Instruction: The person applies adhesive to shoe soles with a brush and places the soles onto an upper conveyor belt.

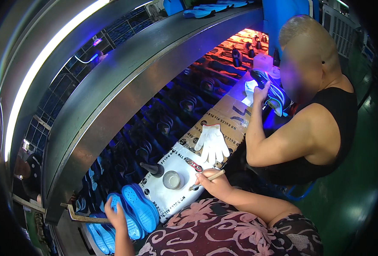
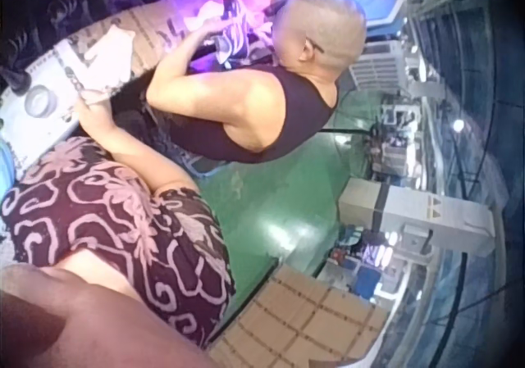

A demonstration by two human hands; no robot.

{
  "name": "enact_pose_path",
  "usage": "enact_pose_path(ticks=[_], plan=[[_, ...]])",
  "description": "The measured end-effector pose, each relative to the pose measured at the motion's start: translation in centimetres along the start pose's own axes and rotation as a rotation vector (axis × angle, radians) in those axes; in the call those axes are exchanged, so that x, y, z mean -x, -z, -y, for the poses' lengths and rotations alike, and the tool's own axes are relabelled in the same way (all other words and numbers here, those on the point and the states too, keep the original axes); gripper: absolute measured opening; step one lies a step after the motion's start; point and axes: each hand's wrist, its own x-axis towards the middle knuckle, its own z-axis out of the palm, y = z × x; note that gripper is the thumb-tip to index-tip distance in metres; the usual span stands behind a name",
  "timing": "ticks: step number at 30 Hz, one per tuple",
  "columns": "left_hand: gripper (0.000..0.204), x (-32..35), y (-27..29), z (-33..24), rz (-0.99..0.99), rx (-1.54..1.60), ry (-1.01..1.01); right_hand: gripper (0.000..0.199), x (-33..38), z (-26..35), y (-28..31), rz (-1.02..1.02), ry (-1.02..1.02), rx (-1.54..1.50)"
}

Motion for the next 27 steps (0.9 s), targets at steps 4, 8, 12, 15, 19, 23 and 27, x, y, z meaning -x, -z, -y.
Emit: enact_pose_path(ticks=[4, 8, 12, 15, 19, 23, 27], plan=[[0.054, 7.9, 4.8, 13.3, -0.103, -0.385, 0.093, 0.029, -0.5, -0.3, -2.3, 0.074, -0.106, 0.02], [0.051, 10.4, 6.1, 14.4, 0.413, 0.287, 0.799, 0.028, -1.7, -0.3, -4.2, 0.161, -0.171, 0.036], [0.04, 8.5, 5.5, 12.6, 0.393, 0.338, 0.817, 0.023, -3.6, -0.9, -4.9, 0.114, -0.15, 0.049], [0.042, 7.3, 6.6, 10.9, 0.291, 1.084, 1.058, 0.026, -5.1, -1.4, -5.4, 0.112, -0.078, 0.18], [0.038, 7.5, 7.1, 9.8, 0.45, 1.46, 1.053, 0.023, -6.9, -2.3, -7.8, 0.188, 0.129, 0.402], [0.04, 8.6, 5.2, 6.6, 0.342, 1.368, 1.209, 0.019, -7.9, -4.7, -9.8, 0.294, 0.2, 0.558], [0.039, 9.3, 4.3, 6.7, 0.413, 1.404, 1.217, 0.016, -8.0, -6.5, -10.2, 0.272, 0.326, 0.752]])
